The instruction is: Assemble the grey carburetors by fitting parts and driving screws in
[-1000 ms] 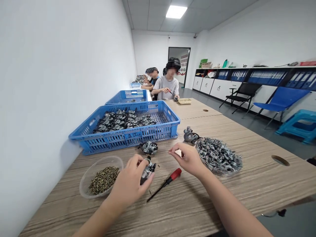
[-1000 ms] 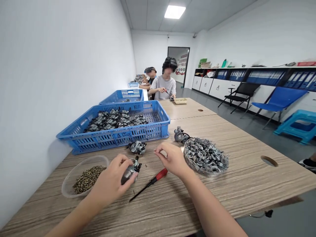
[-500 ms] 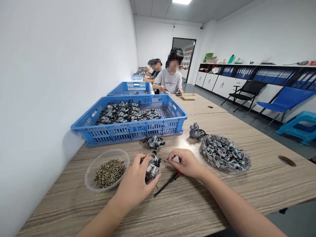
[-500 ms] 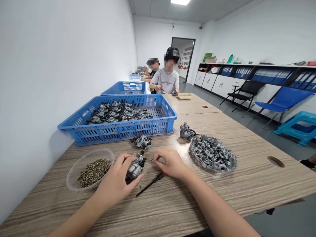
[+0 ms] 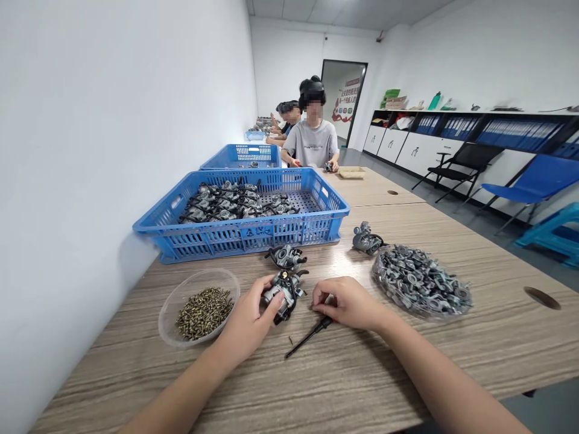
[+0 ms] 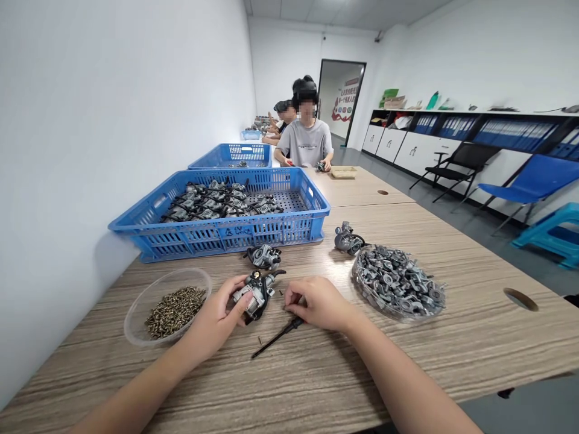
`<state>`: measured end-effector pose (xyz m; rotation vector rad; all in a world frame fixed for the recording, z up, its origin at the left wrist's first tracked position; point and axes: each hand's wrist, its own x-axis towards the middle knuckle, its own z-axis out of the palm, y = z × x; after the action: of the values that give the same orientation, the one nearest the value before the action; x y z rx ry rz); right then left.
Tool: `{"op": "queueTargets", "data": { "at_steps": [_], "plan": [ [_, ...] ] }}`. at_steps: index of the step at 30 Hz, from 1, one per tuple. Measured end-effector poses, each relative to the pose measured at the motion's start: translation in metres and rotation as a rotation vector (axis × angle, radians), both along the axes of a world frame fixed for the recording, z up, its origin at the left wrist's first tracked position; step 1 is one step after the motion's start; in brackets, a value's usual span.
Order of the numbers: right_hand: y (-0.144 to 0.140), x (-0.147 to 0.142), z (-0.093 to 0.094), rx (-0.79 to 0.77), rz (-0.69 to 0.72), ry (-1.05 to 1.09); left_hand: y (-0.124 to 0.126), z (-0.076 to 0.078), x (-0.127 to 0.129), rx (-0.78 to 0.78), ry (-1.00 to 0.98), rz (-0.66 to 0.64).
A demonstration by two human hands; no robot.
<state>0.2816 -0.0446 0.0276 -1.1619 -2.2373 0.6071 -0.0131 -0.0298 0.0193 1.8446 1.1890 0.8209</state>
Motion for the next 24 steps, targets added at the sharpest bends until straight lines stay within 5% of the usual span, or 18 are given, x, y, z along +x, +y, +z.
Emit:
{"op": "queueTargets", "data": {
  "at_steps": [7,18,24],
  "plan": [
    [0.0,0.0,-0.001,0.01,0.004,0.012,0.001,-0.003,-0.001,0.238,0.164,0.037],
    [0.003,0.01,0.004,0.087,-0.071,-0.007,-0.003,-0.004,0.002,0.36,0.229,0.019],
    [0.004,0.014,0.003,0.086,-0.078,-0.03,-0.021,0.007,0.004,0.698,0.369,0.119]
  ]
}}
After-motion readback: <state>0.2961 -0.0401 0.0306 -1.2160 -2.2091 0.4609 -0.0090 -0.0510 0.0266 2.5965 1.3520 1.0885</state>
